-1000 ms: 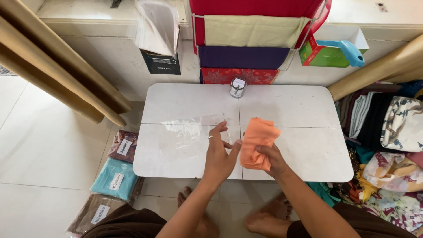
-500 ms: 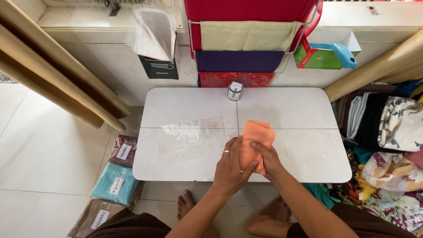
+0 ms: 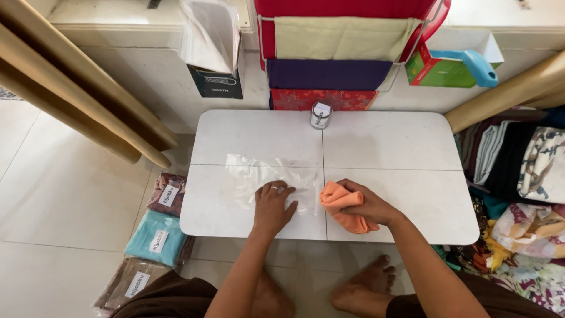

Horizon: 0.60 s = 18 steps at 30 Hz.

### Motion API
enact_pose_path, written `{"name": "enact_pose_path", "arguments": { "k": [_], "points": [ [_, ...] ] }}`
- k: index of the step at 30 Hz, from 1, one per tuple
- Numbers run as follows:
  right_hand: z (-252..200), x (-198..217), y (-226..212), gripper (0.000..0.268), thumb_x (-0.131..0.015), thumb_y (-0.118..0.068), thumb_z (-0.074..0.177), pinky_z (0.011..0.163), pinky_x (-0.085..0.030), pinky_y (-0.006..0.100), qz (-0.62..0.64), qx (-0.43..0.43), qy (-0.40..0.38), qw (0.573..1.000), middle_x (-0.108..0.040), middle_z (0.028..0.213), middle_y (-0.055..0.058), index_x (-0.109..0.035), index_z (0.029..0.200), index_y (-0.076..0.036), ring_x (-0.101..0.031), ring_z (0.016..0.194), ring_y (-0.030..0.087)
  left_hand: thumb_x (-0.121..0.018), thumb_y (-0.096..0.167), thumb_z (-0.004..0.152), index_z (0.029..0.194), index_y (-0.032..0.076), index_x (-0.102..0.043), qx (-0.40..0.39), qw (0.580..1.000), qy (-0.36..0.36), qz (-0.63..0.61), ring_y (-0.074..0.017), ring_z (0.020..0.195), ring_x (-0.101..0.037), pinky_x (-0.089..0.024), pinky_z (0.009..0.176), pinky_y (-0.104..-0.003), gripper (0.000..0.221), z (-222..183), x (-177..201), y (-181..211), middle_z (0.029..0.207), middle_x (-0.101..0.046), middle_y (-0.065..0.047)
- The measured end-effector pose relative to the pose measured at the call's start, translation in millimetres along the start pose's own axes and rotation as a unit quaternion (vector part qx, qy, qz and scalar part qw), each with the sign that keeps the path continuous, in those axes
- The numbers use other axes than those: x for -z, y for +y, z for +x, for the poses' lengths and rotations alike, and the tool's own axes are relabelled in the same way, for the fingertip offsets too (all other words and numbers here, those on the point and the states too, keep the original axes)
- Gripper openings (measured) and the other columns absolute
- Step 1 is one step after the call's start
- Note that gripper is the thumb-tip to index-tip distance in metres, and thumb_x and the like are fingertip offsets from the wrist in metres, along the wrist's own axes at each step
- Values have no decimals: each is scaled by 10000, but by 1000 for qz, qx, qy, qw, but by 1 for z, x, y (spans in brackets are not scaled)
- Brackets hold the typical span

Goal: Folding a hijab, cleaning it with a lint roller, and placing it into a plastic bag for shipping.

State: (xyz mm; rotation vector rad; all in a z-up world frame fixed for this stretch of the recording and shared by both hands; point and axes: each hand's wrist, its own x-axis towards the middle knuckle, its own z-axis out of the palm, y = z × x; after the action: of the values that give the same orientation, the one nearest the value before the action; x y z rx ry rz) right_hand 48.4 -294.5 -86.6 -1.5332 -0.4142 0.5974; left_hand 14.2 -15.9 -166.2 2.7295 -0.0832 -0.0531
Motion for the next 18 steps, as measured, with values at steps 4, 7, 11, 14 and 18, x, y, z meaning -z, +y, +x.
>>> {"name": "enact_pose_path", "arguments": {
  "k": [4,7,11,14,18],
  "points": [
    [8,-11,-1,505,-713,-42,728,998,-532,503,-69,-67,-47,994,-756,1200,194,-674,1231,-55,-682,1165,346,-681,424,940,1295,220,-693,-19,998,-54,-32,-273,1353,-484,-323,1165,-548,410,-5,14,8,1314,-591,-30],
    [8,-18,5,506,-684,-28,729,1044,-505,501,-119,-96,-67,986,-752,1295,190,-636,1231,-65,-660,1240,364,-570,418,1032,1316,242,-682,-7,999,-28,-26,-252,1310,-531,-343,1145,-518,353,-3,2,5,1246,-628,-25],
    [4,-31,-23,519,-658,-37,740,1147,-396,610,-183,-135,-114,967,-550,1533,231,-588,1255,-31,-474,1393,516,-649,426,992,1256,254,-715,3,1000,1,-7,-251,1264,-557,-352,1125,-532,322,-3,-7,3,1186,-653,-15],
    [3,-28,-18,504,-647,-67,742,1137,-414,606,-208,-146,-111,961,-558,1545,174,-591,1243,-46,-499,1385,488,-707,322,971,1132,240,-778,23,997,52,-57,-243,1182,-601,-368,1115,-518,194,1,-12,1,1087,-680,-20],
    [1,-20,2,473,-683,-71,732,1063,-493,546,-192,-149,-108,964,-659,1437,158,-618,1200,-90,-616,1298,433,-705,292,987,1014,255,-794,56,981,80,-170,-206,1062,-636,-377,1096,-471,100,1,-9,-1,1000,-693,13]
  ]
}}
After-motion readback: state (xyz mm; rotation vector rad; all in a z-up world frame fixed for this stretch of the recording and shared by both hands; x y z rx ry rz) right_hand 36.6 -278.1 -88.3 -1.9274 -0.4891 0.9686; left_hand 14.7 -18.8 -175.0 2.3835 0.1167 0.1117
